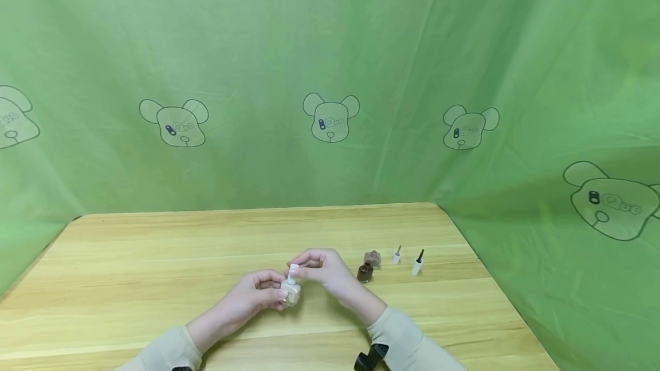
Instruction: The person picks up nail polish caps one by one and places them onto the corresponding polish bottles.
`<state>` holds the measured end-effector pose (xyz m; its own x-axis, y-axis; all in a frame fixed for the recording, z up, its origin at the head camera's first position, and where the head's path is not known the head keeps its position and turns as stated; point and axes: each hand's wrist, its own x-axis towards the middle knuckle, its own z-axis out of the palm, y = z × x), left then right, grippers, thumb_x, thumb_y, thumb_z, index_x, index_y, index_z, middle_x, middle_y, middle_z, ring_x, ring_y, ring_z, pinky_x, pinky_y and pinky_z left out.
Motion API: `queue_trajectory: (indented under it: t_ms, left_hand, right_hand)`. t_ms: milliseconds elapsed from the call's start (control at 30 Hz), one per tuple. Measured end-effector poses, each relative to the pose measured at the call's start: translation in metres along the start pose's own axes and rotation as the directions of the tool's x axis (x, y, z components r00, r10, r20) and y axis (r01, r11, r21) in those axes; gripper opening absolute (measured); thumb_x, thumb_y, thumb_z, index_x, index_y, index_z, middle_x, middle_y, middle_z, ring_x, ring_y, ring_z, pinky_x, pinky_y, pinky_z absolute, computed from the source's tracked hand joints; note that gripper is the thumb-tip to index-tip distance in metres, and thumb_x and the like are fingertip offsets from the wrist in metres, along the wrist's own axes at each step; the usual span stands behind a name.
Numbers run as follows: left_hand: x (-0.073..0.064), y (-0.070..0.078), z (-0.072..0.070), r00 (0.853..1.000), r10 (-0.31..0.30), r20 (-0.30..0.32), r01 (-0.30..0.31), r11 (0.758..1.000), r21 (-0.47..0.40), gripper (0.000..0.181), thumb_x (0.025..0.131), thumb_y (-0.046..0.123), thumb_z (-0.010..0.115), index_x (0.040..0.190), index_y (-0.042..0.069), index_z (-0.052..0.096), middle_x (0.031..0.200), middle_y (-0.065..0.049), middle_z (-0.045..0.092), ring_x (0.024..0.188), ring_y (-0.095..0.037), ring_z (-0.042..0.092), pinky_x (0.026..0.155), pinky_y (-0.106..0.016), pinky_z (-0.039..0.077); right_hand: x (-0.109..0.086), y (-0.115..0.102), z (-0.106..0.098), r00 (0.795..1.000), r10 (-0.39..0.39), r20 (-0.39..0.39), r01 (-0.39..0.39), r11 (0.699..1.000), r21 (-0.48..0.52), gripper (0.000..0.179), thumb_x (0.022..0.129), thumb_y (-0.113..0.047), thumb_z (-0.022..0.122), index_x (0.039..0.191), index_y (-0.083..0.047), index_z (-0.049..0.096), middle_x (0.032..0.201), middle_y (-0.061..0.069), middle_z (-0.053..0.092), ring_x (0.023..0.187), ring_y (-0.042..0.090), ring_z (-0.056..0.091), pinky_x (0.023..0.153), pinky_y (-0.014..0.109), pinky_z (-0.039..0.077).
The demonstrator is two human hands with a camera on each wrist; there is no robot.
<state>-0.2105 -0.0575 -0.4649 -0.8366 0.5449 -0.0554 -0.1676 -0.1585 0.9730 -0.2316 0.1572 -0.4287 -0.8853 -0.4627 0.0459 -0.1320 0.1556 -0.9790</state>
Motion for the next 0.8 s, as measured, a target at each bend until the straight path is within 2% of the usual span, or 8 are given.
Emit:
queue_trajectory:
  t_ms: [100, 200, 333, 433, 567, 667, 733, 800]
  left_hand:
    - [0.000, 0.000, 0.001, 1.000, -0.003, 0.007, 0.003, 1.000, 0.023, 0.033, 0.083, 0.004, 0.071, 0.111, -0.008, 0.059, 0.095, -0.002, 0.069, 0.081, -0.013, 0.066, 0.076, -0.027, 0.058]
    - [-0.001, 0.001, 0.003, 1.000, -0.011, 0.017, 0.011, 0.999, 0.036, 0.031, 0.081, 0.005, 0.072, 0.109, -0.005, 0.060, 0.093, -0.002, 0.069, 0.078, -0.014, 0.066, 0.074, -0.028, 0.058]
    - [-0.002, 0.000, 0.005, 0.999, -0.024, 0.024, 0.023, 0.999, 0.035, 0.029, 0.080, 0.006, 0.074, 0.105, -0.002, 0.059, 0.091, -0.003, 0.068, 0.076, -0.014, 0.067, 0.073, -0.028, 0.058]
    - [-0.003, 0.000, 0.005, 1.000, -0.024, 0.017, 0.023, 0.999, 0.026, 0.030, 0.080, 0.007, 0.074, 0.105, -0.002, 0.059, 0.092, -0.003, 0.068, 0.077, -0.014, 0.067, 0.074, -0.028, 0.058]
    - [-0.003, -0.002, 0.003, 1.000, -0.010, 0.003, 0.010, 1.000, 0.017, 0.035, 0.082, 0.007, 0.072, 0.111, -0.006, 0.057, 0.097, -0.004, 0.068, 0.082, -0.014, 0.067, 0.077, -0.028, 0.058]
    - [-0.001, -0.002, 0.001, 1.000, -0.008, -0.002, 0.008, 1.000, 0.009, 0.041, 0.083, 0.008, 0.071, 0.117, -0.008, 0.056, 0.101, -0.004, 0.068, 0.084, -0.014, 0.067, 0.078, -0.028, 0.058]
    - [0.000, -0.002, 0.000, 1.000, -0.013, -0.005, 0.013, 1.000, 0.001, 0.043, 0.084, 0.009, 0.071, 0.120, -0.009, 0.055, 0.103, -0.005, 0.068, 0.085, -0.014, 0.066, 0.079, -0.028, 0.058]
    - [0.001, -0.002, 0.000, 1.000, -0.016, -0.008, 0.016, 1.000, -0.002, 0.045, 0.084, 0.009, 0.071, 0.122, -0.010, 0.055, 0.103, -0.005, 0.067, 0.086, -0.014, 0.066, 0.079, -0.028, 0.058]
  right_hand:
    - [0.000, 0.000, 0.001, 1.000, -0.007, -0.023, 0.006, 1.000, -0.025, 0.028, 0.083, -0.012, 0.073, 0.102, 0.007, 0.064, 0.093, 0.005, 0.075, 0.085, 0.011, 0.068, 0.092, 0.036, 0.047]
    - [0.000, -0.001, 0.002, 0.999, -0.022, -0.038, 0.020, 0.999, -0.047, 0.027, 0.081, -0.012, 0.075, 0.095, 0.007, 0.063, 0.082, -0.009, 0.069, 0.079, 0.010, 0.062, 0.086, 0.033, 0.047]
    - [-0.002, -0.001, 0.005, 0.998, -0.040, -0.038, 0.038, 0.997, -0.062, 0.029, 0.080, -0.011, 0.076, 0.093, 0.008, 0.059, 0.080, -0.010, 0.063, 0.077, 0.009, 0.057, 0.079, 0.027, 0.048]
    - [-0.002, -0.001, 0.006, 0.999, -0.033, -0.022, 0.032, 0.997, -0.074, 0.028, 0.083, -0.013, 0.073, 0.098, 0.007, 0.059, 0.086, -0.007, 0.062, 0.083, 0.011, 0.056, 0.082, 0.029, 0.047]
    - [-0.002, -0.001, 0.002, 0.999, -0.006, 0.047, 0.008, 0.999, -0.042, 0.033, 0.091, -0.019, 0.065, 0.117, 0.000, 0.061, 0.108, 0.004, 0.069, 0.103, 0.017, 0.061, 0.101, 0.041, 0.042]
    - [-0.002, -0.001, -0.003, 0.991, -0.006, 0.131, 0.007, 1.000, -0.010, 0.041, 0.095, -0.021, 0.060, 0.132, -0.004, 0.055, 0.127, 0.011, 0.066, 0.117, 0.018, 0.061, 0.114, 0.049, 0.033]
    - [-0.001, -0.001, -0.006, 0.985, -0.011, 0.173, 0.013, 1.000, -0.007, 0.044, 0.096, -0.022, 0.059, 0.136, -0.005, 0.053, 0.132, 0.013, 0.063, 0.121, 0.015, 0.060, 0.117, 0.048, 0.031]
    - [-0.001, -0.001, -0.008, 0.980, -0.020, 0.198, 0.023, 1.000, -0.017, 0.044, 0.095, -0.021, 0.060, 0.135, -0.004, 0.053, 0.132, 0.014, 0.062, 0.120, 0.013, 0.061, 0.116, 0.044, 0.034]
